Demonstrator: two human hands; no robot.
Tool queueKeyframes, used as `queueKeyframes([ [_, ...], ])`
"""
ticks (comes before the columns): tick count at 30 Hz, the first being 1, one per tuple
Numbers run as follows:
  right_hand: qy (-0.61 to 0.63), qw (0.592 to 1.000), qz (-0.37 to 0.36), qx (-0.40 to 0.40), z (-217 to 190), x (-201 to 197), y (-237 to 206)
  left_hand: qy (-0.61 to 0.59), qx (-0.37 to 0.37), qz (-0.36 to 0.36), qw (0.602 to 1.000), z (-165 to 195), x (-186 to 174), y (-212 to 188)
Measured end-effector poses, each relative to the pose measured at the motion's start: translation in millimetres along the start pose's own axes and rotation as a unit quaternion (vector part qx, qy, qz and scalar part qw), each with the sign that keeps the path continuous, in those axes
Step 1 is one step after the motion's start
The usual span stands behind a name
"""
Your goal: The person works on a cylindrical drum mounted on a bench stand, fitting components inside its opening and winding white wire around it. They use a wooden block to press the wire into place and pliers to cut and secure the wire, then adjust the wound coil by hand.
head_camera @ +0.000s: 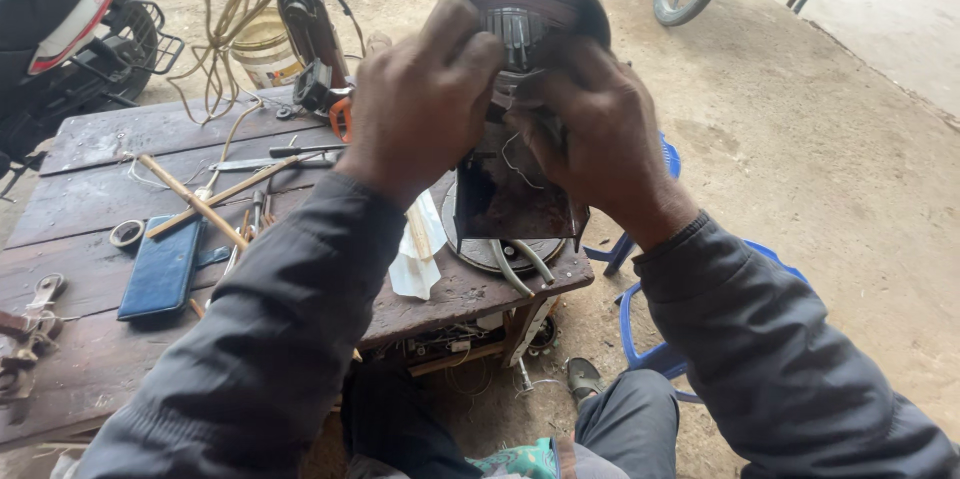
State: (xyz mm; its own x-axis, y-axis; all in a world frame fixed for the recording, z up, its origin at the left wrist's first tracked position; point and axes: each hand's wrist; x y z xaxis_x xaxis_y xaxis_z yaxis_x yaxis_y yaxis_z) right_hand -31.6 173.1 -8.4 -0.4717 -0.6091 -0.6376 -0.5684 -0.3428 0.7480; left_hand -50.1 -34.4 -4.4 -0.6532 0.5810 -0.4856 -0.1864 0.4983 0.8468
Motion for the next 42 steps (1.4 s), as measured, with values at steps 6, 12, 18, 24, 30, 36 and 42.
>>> queueKeyframes([
  [6,-0.052,0.998,0.021,-0.02,-0.7,-0.9,-1.2,-0.079,-0.057,-0.127,0.987,1.0,-9.8,-0.2],
  [12,-0.042,0.999,0.022,0.003,-2.2,2.0,-0.7,-0.056,-0.009,-0.206,0.977,-13.2,-9.1,18.6],
  [18,-0.037,0.999,0.031,0.019,-0.7,6.8,-3.4,0.136,0.154,-0.236,0.95,-16.9,-6.7,28.7],
  [24,-0.06,0.997,0.04,0.017,0.8,5.7,-4.2,0.072,0.041,-0.232,0.969,7.5,4.1,36.0],
  [30,-0.025,0.999,0.045,0.01,1.4,2.7,-4.0,-0.224,-0.303,-0.161,0.912,7.2,2.0,40.2],
  [36,0.003,0.998,0.05,0.026,3.1,4.1,-6.8,-0.165,-0.026,-0.126,0.978,-5.4,-26.8,18.0],
  [42,0.006,0.998,0.052,0.015,5.6,6.8,-8.4,0.101,0.192,-0.185,0.959,-6.6,-26.1,28.3],
])
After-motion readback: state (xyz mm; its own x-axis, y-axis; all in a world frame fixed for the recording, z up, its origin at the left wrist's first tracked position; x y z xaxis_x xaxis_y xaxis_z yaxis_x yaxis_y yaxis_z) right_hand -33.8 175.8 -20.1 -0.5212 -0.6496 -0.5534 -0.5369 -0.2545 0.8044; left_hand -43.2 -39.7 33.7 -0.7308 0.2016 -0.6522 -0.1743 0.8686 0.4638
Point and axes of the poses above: each hand's wrist, its own y-axis towards the middle knuckle, its own x-axis out of the palm, z = x × y, and after that the axes turned 10 degrees about x, right-handed
